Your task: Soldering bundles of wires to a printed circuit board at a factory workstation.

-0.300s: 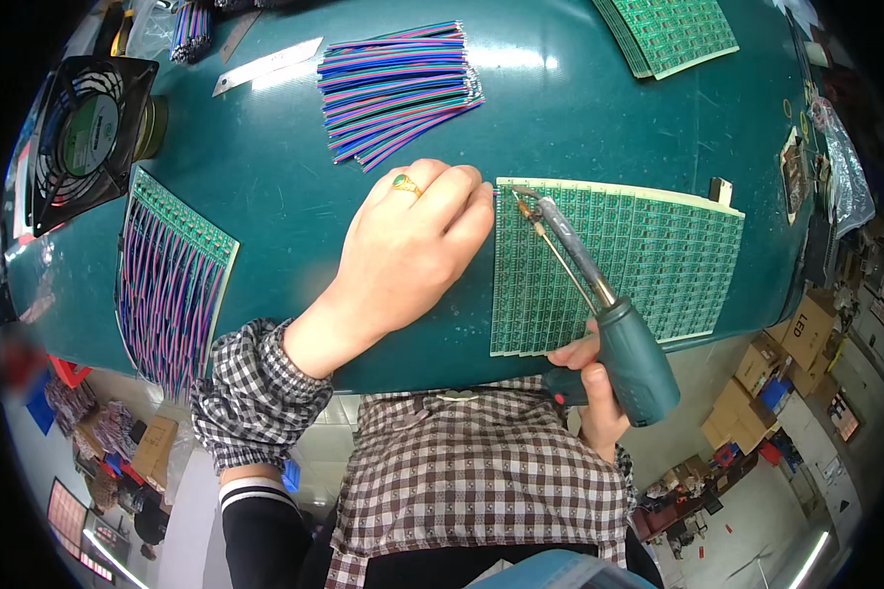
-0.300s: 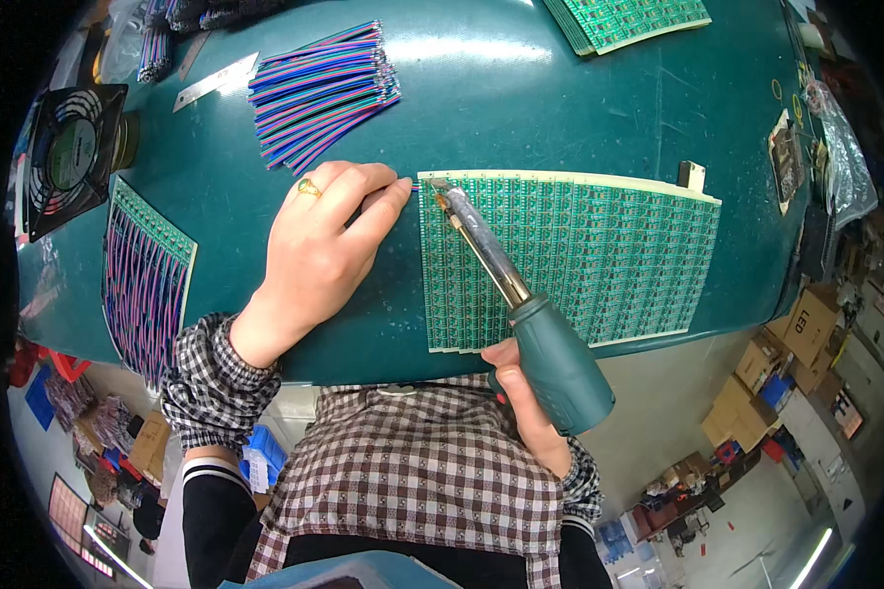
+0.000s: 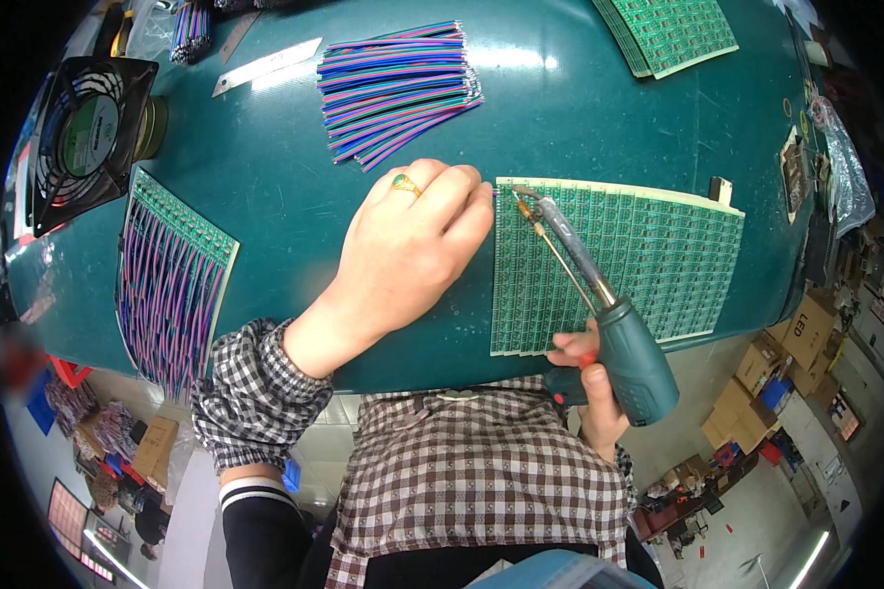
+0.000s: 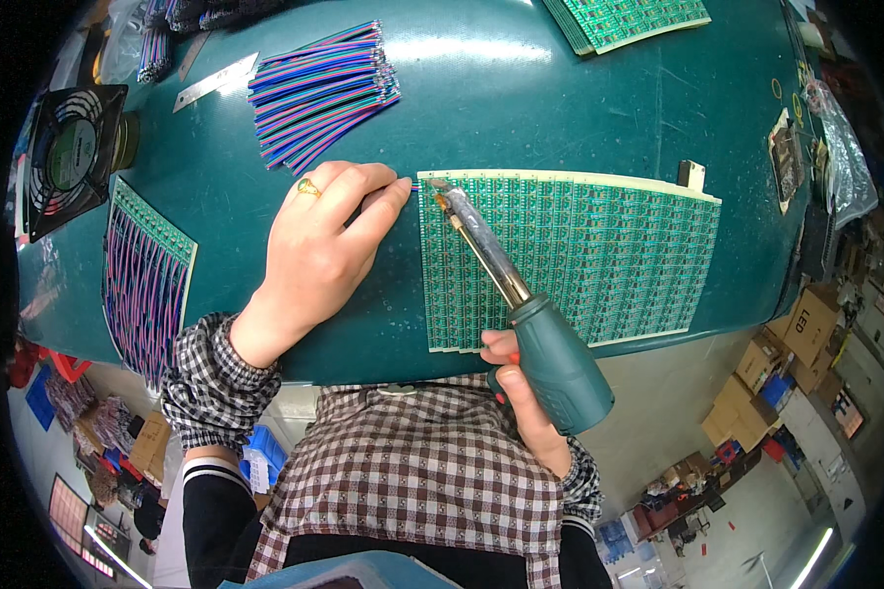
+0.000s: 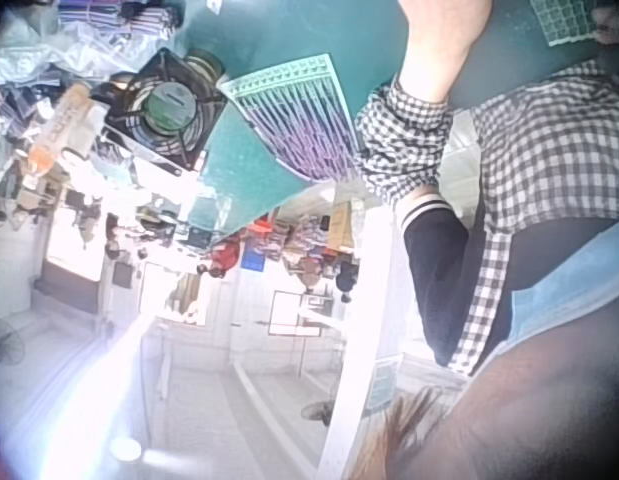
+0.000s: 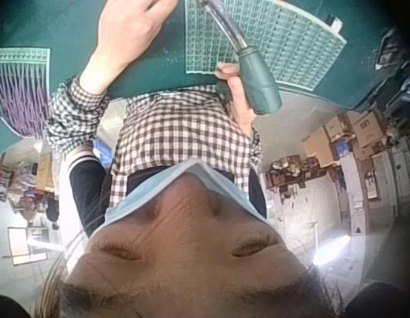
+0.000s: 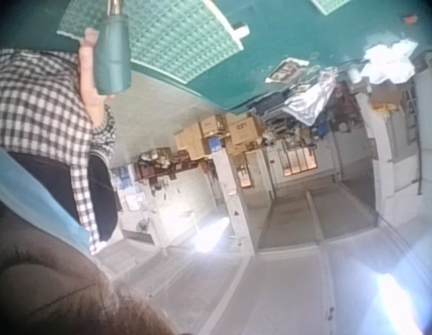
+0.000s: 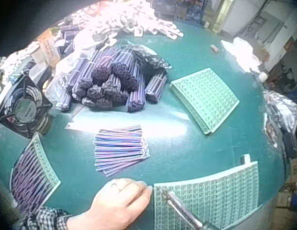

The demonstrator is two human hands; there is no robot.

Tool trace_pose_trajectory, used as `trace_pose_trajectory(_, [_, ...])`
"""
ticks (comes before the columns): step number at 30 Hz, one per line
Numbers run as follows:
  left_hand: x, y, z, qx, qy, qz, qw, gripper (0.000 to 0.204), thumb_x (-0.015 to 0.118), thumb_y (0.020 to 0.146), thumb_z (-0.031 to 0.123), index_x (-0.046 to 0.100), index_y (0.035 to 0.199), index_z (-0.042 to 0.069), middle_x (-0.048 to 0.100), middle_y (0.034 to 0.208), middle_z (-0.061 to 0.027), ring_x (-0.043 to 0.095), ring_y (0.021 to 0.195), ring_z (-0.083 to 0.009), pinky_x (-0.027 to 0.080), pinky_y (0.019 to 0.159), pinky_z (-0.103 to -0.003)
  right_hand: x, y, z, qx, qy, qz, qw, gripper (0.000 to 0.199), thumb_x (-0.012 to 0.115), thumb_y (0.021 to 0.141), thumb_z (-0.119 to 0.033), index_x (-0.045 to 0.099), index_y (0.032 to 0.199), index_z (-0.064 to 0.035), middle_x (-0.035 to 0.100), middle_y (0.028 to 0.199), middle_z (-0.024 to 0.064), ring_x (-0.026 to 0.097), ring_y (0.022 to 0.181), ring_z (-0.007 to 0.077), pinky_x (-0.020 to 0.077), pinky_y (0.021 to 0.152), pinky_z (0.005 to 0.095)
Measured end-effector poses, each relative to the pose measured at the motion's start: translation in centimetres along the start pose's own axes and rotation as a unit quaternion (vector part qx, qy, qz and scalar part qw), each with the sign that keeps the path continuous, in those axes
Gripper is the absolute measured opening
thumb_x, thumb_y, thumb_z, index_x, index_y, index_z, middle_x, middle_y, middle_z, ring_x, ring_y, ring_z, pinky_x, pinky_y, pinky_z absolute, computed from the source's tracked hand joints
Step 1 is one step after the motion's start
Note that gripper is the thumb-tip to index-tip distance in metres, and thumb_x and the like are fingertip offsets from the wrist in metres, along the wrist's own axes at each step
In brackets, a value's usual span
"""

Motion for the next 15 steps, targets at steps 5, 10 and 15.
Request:
trace_pose_trajectory(5, [-0.18, -0.07, -0.08, -0.031, -0.019, -0.019, 0.999, 0.027, 0.068, 0.075, 0.002, 0.069, 0.101, 0.002, 0.063, 0.098, -0.0064, 0.062, 0.087, -0.0228, 0.05, 0.072, -0.034, -0.12, 0.09, -0.1, 0.005, 0.012, 0.011, 1.0, 0.063, 0.068, 0.094, -0.032, 0.046, 0.134, 0.0121, 0.065, 0.109, 0.0194, 0.068, 0.105, 0.036, 0.0637, 0.077, 0.0424])
trace_pose_trajectory(10, [-0.07, -0.13, -0.02, -0.032, -0.012, -0.032, 0.999, 0.026, 0.068, 0.075, 0.002, 0.069, 0.102, 0.002, 0.063, 0.098, -0.0065, 0.062, 0.087, -0.0227, 0.05, 0.072, -0.034, -0.1, -0.06, 0.38, 0.024, 0.029, 0.008, 0.999, 0.067, 0.069, 0.092, -0.034, 0.045, 0.135, 0.0119, 0.065, 0.104, 0.0173, 0.068, 0.1, 0.0335, 0.0628, 0.08, 0.043])
trace_pose_trajectory(15, [-0.25, -0.05, 0.19, -0.011, -0.006, -0.01, 1.0, 0.027, 0.066, 0.075, 0.007, 0.067, 0.101, 0.001, 0.06, 0.098, -0.0063, 0.06, 0.087, -0.0213, 0.049, 0.073, -0.033, 0.0, -0.15, 0.09, 0.027, 0.01, 0.012, 0.999, 0.067, 0.07, 0.092, -0.033, 0.045, 0.133, 0.0138, 0.064, 0.095, 0.0161, 0.067, 0.093, 0.03, 0.0623, 0.078, 0.0414])
Point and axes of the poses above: each hand's wrist, its own y-axis towards the middle knuckle, its own x-axis out of the palm, z = x × y, the point moved 8 cm from there along y, towards the middle knuckle
